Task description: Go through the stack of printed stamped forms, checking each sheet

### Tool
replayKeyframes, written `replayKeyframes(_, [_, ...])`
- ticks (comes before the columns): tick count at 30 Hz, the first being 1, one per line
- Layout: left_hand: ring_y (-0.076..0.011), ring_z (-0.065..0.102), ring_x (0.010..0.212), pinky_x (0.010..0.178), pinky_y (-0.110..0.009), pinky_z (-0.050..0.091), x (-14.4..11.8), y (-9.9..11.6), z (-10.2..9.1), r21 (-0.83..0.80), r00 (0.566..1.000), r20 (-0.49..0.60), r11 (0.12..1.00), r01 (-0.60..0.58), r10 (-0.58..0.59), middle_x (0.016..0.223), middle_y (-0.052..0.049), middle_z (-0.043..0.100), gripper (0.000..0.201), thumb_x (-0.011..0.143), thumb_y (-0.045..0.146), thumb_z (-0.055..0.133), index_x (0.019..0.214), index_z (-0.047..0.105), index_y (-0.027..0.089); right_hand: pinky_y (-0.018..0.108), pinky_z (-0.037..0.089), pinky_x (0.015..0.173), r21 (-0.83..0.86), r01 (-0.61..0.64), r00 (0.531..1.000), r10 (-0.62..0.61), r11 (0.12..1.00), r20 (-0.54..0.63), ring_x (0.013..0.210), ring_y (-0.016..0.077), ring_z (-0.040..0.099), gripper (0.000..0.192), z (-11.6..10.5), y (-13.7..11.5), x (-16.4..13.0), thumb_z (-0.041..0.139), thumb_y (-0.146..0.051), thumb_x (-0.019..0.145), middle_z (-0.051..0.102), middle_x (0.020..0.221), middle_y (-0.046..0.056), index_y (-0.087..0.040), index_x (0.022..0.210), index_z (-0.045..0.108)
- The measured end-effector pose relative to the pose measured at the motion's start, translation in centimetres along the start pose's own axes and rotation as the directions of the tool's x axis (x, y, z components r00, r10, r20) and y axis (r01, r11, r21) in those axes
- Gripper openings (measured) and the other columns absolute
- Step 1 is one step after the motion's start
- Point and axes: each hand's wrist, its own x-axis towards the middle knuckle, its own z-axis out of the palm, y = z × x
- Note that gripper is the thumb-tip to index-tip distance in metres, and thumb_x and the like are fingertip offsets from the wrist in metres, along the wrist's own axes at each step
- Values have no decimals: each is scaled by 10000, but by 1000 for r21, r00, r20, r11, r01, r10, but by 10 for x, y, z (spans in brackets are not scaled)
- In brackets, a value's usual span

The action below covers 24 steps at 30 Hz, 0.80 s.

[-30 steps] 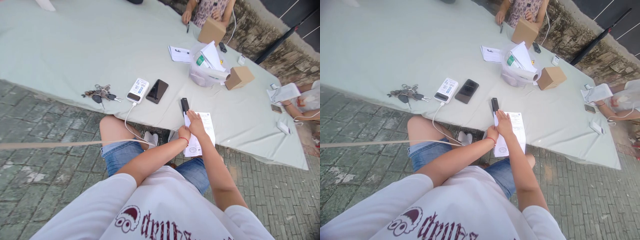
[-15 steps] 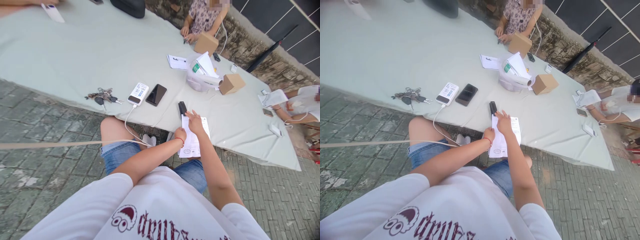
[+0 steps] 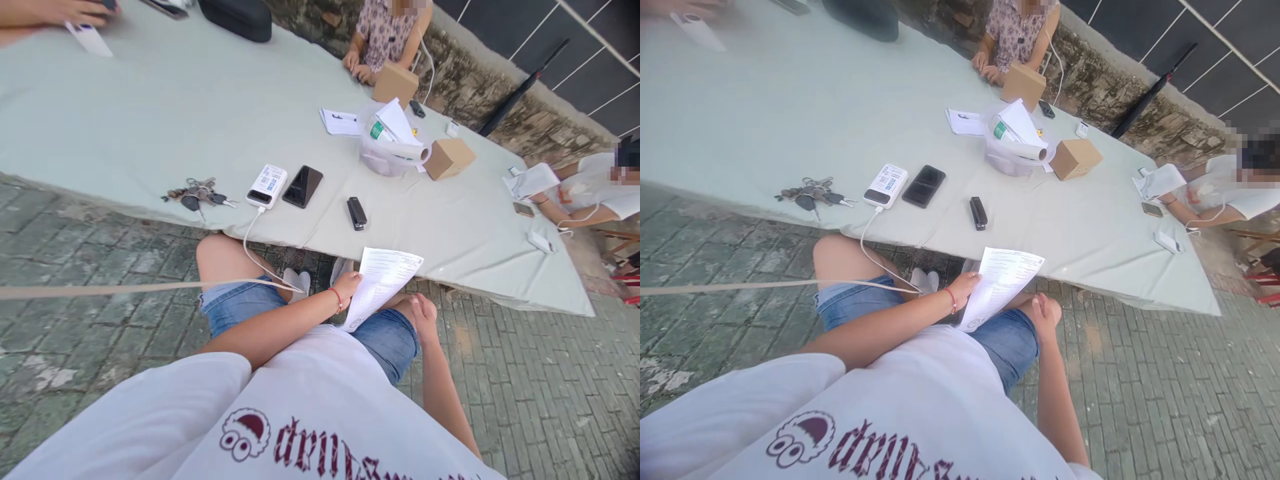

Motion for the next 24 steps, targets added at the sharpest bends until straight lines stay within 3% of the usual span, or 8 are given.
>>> replayKeyframes(2, [-243,715,877,896,-402,571,-6,8,-2,-66,994,51,993,96,-93,845,-85,760,117,805,253,778,815,693,172,497,362,1248,154,1,995,-16,988,96,1461,303,508,846,8,16,-16,687,-682,828,605,1500,149,-223,1514,501])
replayKeyframes(5, [-229,726,804,855,-403,589,-13,26,-4,-112,981,127,980,163,-149,847,-89,761,124,804,211,798,843,697,151,505,323,1273,332,15,982,-77,943,174,1521,279,429,870,21,18,-22,750,-639,816,502,1604,109,-271,1548,458])
replayKeyframes(9, [-235,734,763,832,-407,594,-17,50,-9,-134,968,207,976,173,-143,845,-109,764,145,801,169,791,908,710,115,523,419,1212,490,-59,909,-156,870,387,1438,290,529,726,33,1,-19,841,-531,770,593,1528,73,-298,1417,609])
replayKeyframes(12, [-236,740,793,854,-400,589,-17,64,-16,-151,992,104,985,86,-70,859,-111,775,97,821,152,748,903,704,125,540,521,1105,501,-161,854,-135,851,503,1300,330,641,565,45,-11,-23,897,-455,710,750,1298,81,-255,1214,738])
replayKeyframes(14, [-227,741,820,858,-380,584,-20,69,-23,-145,1000,-14,989,1,-3,878,-104,782,64,854,174,714,905,700,139,548,566,1040,514,-210,851,-103,832,515,1214,344,691,502,53,-15,-27,915,-416,682,798,1163,73,-240,1126,760])
replayKeyframes(17, [-199,733,830,807,-327,570,-34,63,-36,-55,997,-68,998,-29,25,910,-98,786,150,914,304,680,929,697,156,550,605,976,539,-243,876,-56,807,479,1115,350,739,451,60,-15,-33,928,-387,652,820,1034,70,-232,1040,757])
replayKeyframes(21, [-214,735,859,755,-319,551,-63,32,-60,131,994,38,987,98,-103,981,-107,793,327,853,459,764,990,703,168,551,630,933,546,-275,900,12,791,436,1014,359,776,422,62,-6,-36,942,-406,615,822,898,85,-221,935,740])
replayKeyframes(24, [-251,737,861,744,-344,555,-76,10,-75,156,985,34,974,163,-170,940,-117,795,357,786,438,821,969,728,147,559,639,914,544,-311,897,52,779,439,984,361,785,464,62,0,-43,946,-418,609,824,910,87,-206,965,738])
